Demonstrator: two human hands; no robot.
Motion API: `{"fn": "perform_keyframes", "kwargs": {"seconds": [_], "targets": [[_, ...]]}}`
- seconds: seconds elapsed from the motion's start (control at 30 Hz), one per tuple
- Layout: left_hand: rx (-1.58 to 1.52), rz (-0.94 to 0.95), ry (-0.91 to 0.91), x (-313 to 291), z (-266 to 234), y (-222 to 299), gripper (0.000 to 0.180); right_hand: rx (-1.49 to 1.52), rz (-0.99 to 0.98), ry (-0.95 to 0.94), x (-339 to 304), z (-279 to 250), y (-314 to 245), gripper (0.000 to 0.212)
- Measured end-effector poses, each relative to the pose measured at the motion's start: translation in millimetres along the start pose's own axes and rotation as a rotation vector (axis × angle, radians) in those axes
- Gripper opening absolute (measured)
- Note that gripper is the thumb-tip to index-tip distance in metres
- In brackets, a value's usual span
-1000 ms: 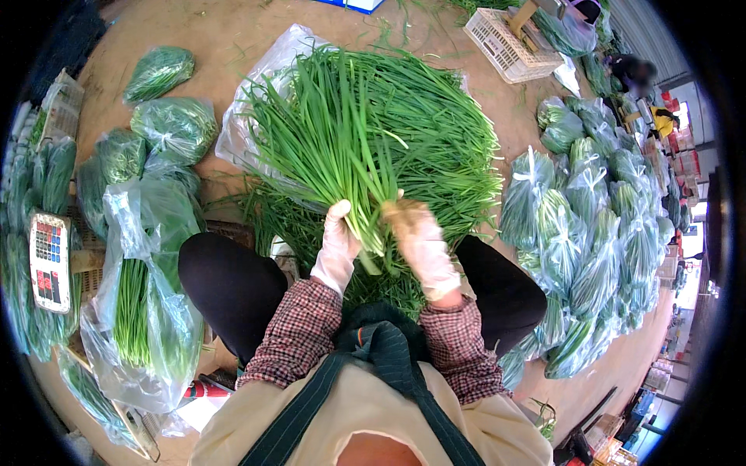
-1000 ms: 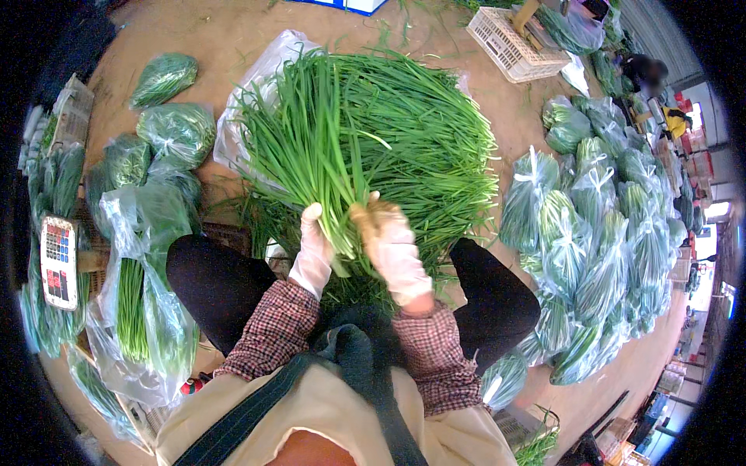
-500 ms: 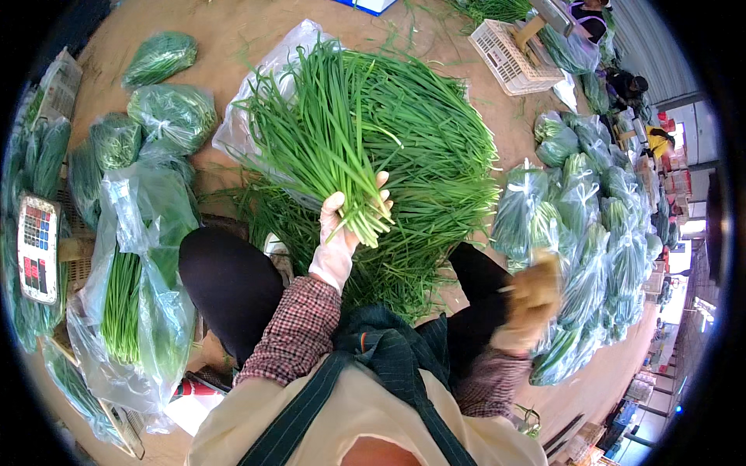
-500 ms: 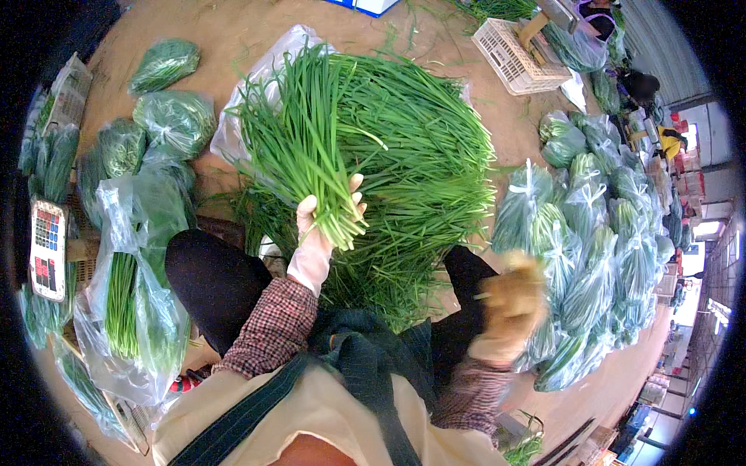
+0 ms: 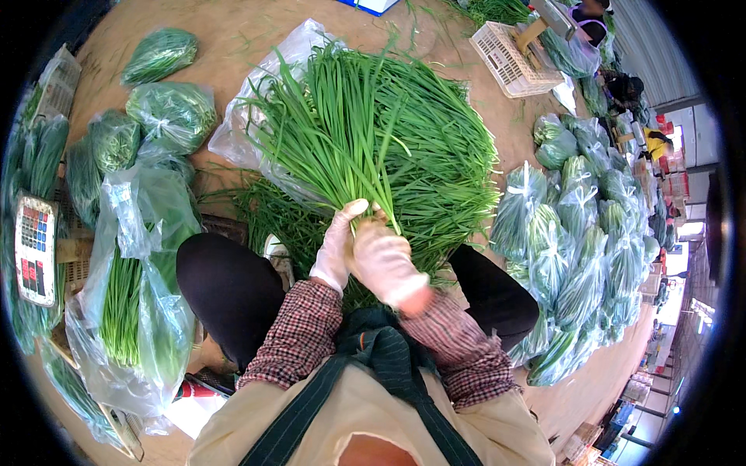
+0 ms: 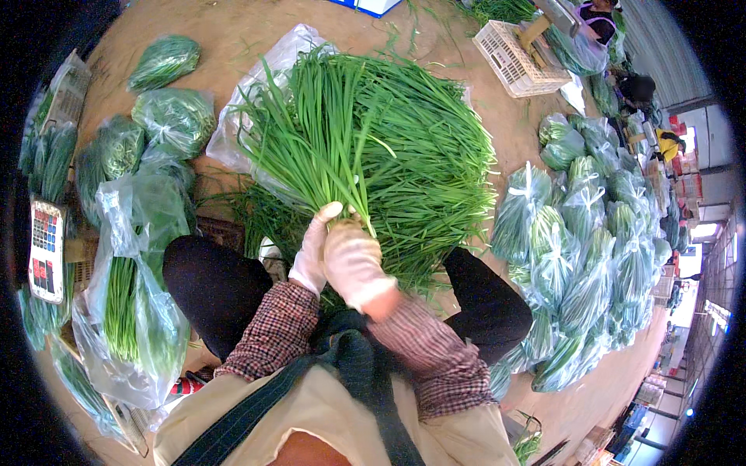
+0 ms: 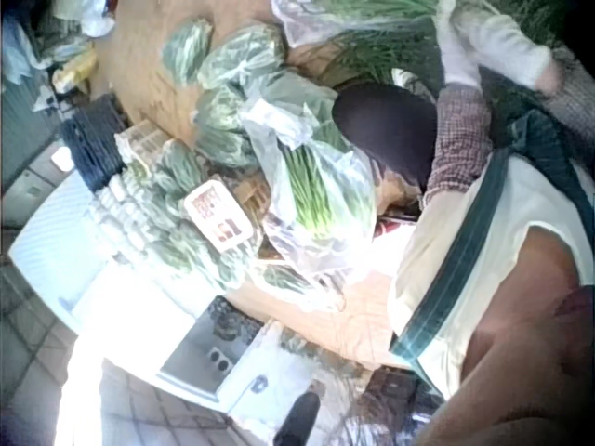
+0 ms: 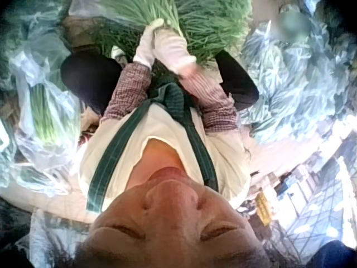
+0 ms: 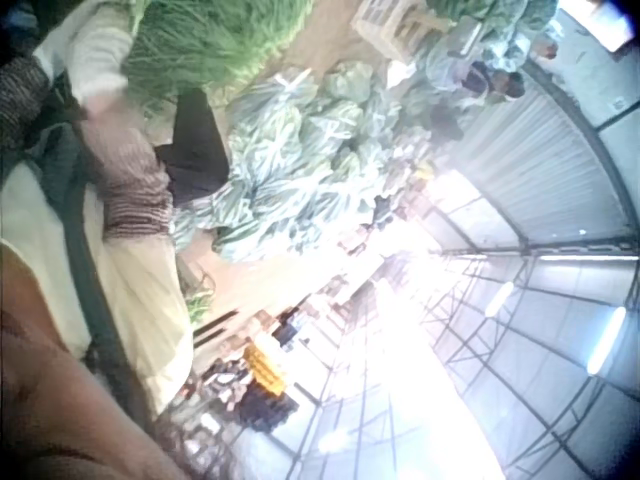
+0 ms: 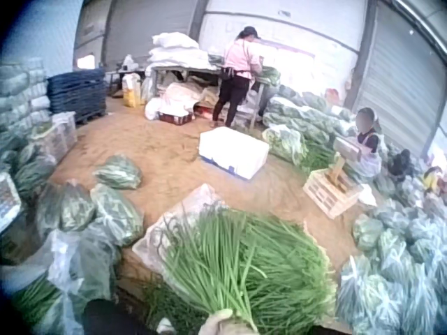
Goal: The person bundles stalks of green vegetables by hand, removing damaged leaves and placing the bundles into plastic bags before weighing them on a scale.
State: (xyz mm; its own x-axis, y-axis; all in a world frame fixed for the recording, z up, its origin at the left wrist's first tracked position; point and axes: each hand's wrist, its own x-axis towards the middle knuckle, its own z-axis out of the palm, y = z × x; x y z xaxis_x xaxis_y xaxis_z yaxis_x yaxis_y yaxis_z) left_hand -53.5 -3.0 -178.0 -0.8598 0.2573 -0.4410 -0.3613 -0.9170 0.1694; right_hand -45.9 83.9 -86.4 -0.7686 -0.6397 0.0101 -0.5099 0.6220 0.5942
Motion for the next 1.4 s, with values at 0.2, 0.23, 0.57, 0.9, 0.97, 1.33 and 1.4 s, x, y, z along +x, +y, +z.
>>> {"fn": "perform_keyframes", "kwargs": {"seconds": [0.2,0.23,0.57,0.9,0.97,1.33,1.4], "targets": [[0.045,0.156,-0.106,-8,10,7,0.052,1.477,0.235,-0.507,-13,47,85,0.046],[0.036,0.129,-0.134,-6,13,4,0.052,1.755,0.248,-0.664,-1,76,74,0.052],[0.007,0.297,-0.378,-1,9,8,0.078,2.736,0.819,0.372,24,58,48,0.043],[-0.113,0.267,-0.250,-2,-9,19,0.082,0.847,0.411,-0.683,-21,81,61,0.071],[-0.114,0.261,-0.257,-4,-10,21,0.082,0.821,0.466,0.027,45,54,74,0.075],[0.233,0.325,-0.109,-23,18,36,0.058,2.060,0.981,-0.026,28,68,53,0.018],[0.407,0.190,-0.056,-28,40,39,0.050,2.511,0.909,-0.055,-21,78,48,0.040]]}}
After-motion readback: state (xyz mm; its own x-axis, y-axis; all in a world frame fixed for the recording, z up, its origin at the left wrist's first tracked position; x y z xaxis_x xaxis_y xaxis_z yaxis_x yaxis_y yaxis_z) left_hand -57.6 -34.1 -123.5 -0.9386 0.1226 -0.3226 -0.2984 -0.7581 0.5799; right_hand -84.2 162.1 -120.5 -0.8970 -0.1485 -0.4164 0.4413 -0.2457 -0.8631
